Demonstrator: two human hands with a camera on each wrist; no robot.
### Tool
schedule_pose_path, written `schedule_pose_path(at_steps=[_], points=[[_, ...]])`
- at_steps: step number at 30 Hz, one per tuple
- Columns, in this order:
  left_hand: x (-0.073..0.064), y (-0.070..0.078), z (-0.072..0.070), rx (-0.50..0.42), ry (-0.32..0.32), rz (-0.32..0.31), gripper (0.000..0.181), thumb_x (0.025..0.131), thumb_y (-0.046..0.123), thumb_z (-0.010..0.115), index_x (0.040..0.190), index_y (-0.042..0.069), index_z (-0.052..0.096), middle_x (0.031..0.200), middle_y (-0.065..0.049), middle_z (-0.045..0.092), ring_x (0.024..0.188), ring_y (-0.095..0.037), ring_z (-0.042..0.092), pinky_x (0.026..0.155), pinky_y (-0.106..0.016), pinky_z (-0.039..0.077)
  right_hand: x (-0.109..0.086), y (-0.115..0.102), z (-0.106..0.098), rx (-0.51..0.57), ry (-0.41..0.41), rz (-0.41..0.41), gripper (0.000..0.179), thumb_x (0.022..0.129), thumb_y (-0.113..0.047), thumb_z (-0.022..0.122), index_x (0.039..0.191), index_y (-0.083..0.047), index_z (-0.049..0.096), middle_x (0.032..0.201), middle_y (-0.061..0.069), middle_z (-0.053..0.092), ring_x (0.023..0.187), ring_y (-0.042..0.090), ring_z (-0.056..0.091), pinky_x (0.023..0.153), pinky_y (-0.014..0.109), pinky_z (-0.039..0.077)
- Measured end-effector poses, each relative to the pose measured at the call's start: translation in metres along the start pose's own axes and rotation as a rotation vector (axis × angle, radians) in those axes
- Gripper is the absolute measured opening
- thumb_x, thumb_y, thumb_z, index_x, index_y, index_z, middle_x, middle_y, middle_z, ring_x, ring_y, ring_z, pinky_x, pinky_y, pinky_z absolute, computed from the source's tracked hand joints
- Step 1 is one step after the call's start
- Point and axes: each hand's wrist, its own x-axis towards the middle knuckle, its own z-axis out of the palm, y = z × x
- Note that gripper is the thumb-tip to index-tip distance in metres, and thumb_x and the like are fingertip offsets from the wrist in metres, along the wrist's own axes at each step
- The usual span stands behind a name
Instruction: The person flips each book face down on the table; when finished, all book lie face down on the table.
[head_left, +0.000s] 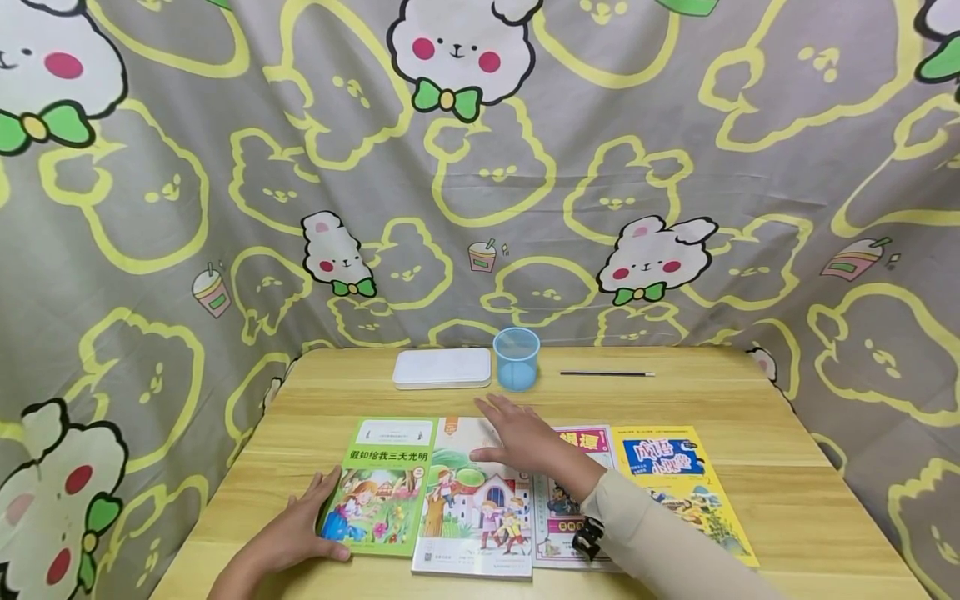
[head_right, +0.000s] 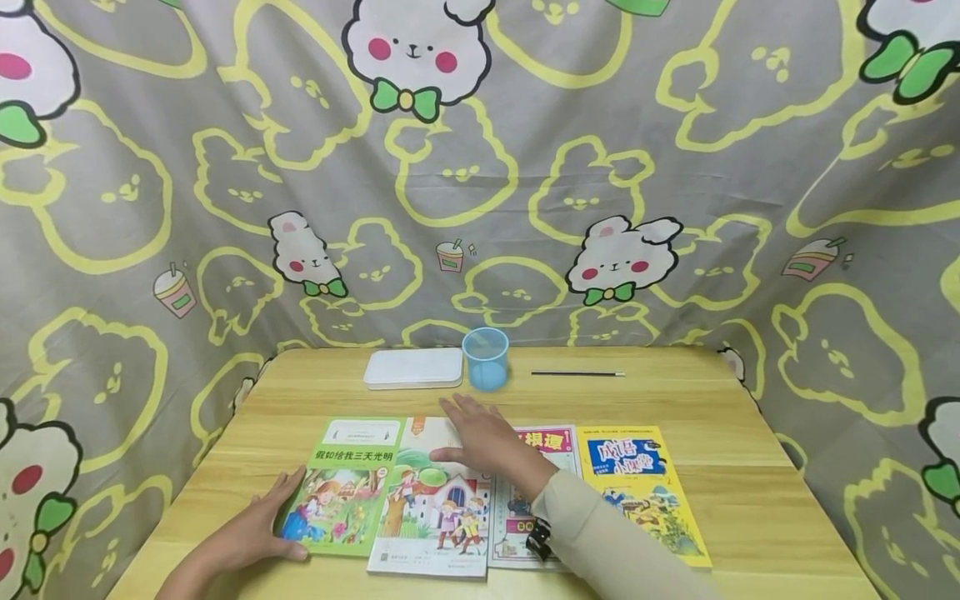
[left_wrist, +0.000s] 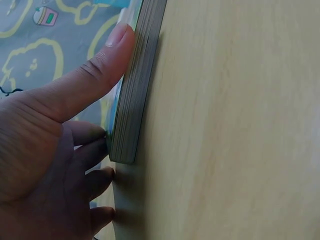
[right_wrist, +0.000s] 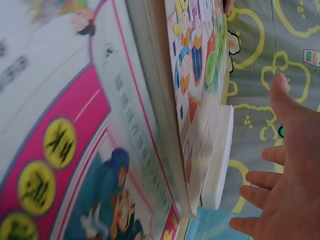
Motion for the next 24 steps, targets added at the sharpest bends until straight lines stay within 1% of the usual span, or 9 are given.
schedule_pose_path(at_steps=[2, 6, 9, 14, 19, 24], points=[[0.0, 0.0, -0.001, -0.01, -0.008, 0.001, 0.135, 0.065, 0.039, 0.097, 0.162, -0.004, 0.015, 0.165, -0.033, 0.016, 0.152, -0.055, -0.001, 0.113, -0.08, -0.005, 0.004, -0.002, 0.003, 0.015, -0.007, -0.006, 0.091, 0.094, -0.057, 0.068, 0.164, -0.015, 0.029, 0.168, 0.016, 0.027, 0.154, 0.037, 0.028, 0.122, 0.065, 0.022], [-0.001, -0.002, -0.002, -0.018, -0.02, 0.004, 0.136, 0.064, 0.038, 0.098, 0.163, -0.003, 0.014, 0.165, -0.035, 0.014, 0.152, -0.055, -0.002, 0.113, -0.079, -0.005, 0.013, -0.006, 0.008, 0.026, -0.027, -0.017, 0.093, 0.093, -0.057, 0.068, 0.164, -0.013, 0.027, 0.168, 0.016, 0.027, 0.153, 0.037, 0.03, 0.123, 0.06, 0.025], [-0.001, -0.003, -0.002, -0.022, -0.022, -0.009, 0.137, 0.063, 0.038, 0.098, 0.163, -0.002, 0.014, 0.165, -0.034, 0.013, 0.153, -0.054, -0.003, 0.114, -0.078, -0.006, 0.019, -0.009, 0.012, 0.022, -0.051, -0.02, 0.094, 0.093, -0.058, 0.068, 0.165, -0.015, 0.026, 0.169, 0.013, 0.028, 0.153, 0.034, 0.032, 0.123, 0.054, 0.03], [-0.001, -0.002, -0.002, -0.028, -0.014, -0.009, 0.137, 0.062, 0.036, 0.099, 0.163, -0.001, 0.015, 0.165, -0.034, 0.014, 0.153, -0.054, -0.003, 0.114, -0.078, -0.006, 0.028, -0.018, 0.014, 0.028, -0.09, -0.035, 0.093, 0.094, -0.055, 0.068, 0.166, -0.017, 0.022, 0.17, 0.008, 0.027, 0.154, 0.03, 0.03, 0.124, 0.048, 0.03], [0.0, -0.002, -0.001, -0.023, -0.01, -0.008, 0.137, 0.062, 0.036, 0.099, 0.163, -0.001, 0.015, 0.165, -0.033, 0.016, 0.153, -0.053, -0.003, 0.114, -0.078, -0.007, 0.038, -0.022, 0.018, 0.032, -0.125, -0.046, 0.093, 0.095, -0.055, 0.067, 0.166, -0.019, 0.019, 0.17, 0.007, 0.025, 0.155, 0.028, 0.029, 0.124, 0.047, 0.03], [-0.001, -0.002, 0.0, -0.019, -0.008, -0.007, 0.137, 0.062, 0.036, 0.099, 0.164, 0.0, 0.015, 0.165, -0.032, 0.017, 0.153, -0.053, -0.004, 0.114, -0.078, -0.007, 0.046, -0.026, 0.023, 0.101, -0.159, -0.012, 0.091, 0.095, -0.054, 0.067, 0.167, -0.023, 0.019, 0.17, 0.006, 0.026, 0.154, 0.028, 0.03, 0.121, 0.05, 0.035]])
